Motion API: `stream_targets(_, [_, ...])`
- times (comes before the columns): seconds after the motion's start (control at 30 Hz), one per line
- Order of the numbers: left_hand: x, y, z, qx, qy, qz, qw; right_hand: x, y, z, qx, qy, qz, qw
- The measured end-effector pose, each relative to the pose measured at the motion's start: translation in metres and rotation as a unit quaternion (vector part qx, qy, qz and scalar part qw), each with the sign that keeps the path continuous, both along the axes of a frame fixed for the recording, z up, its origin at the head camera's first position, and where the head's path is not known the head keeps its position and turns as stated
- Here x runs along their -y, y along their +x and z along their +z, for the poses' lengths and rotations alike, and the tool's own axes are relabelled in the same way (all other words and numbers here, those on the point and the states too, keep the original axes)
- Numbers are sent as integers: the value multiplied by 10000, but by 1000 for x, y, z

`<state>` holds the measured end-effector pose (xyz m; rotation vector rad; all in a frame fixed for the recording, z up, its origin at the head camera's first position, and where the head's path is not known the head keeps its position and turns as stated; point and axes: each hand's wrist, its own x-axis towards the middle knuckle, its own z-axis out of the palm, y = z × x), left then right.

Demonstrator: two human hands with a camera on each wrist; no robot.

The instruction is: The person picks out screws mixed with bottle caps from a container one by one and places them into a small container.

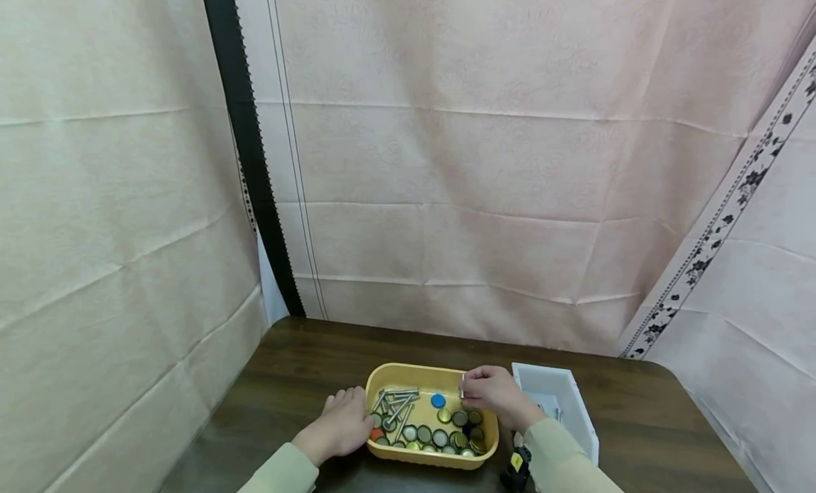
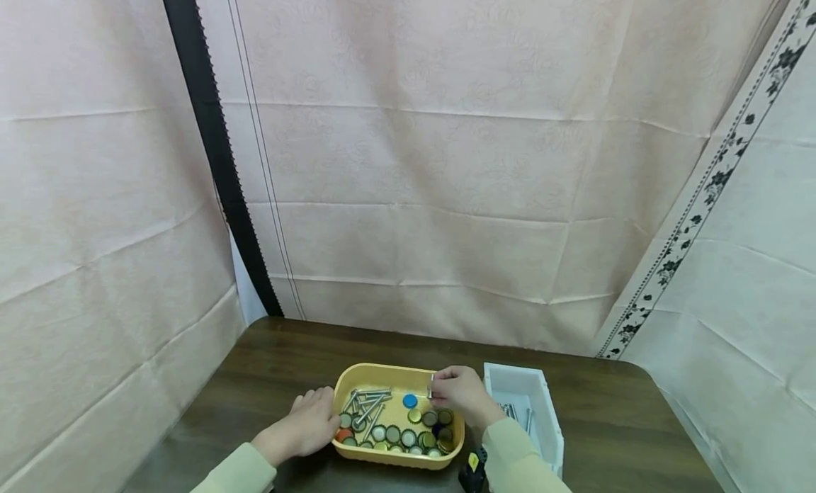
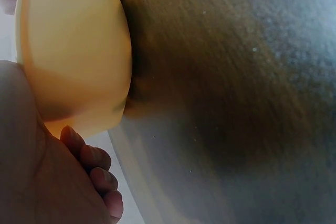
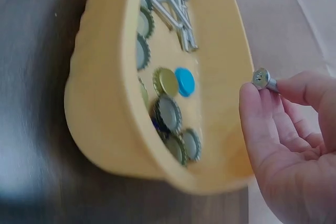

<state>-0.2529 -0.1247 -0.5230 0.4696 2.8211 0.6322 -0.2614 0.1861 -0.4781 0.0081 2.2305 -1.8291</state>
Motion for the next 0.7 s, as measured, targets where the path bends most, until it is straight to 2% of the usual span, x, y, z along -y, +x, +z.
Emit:
stream_targets(0.37, [0,0,4,7,3,60,10000,-30,5,18,-52,4,-616,9981])
stream_targets(0.7, [0,-1,0,65,-18,44,10000,-72,13,21,0,210,-1063,9941])
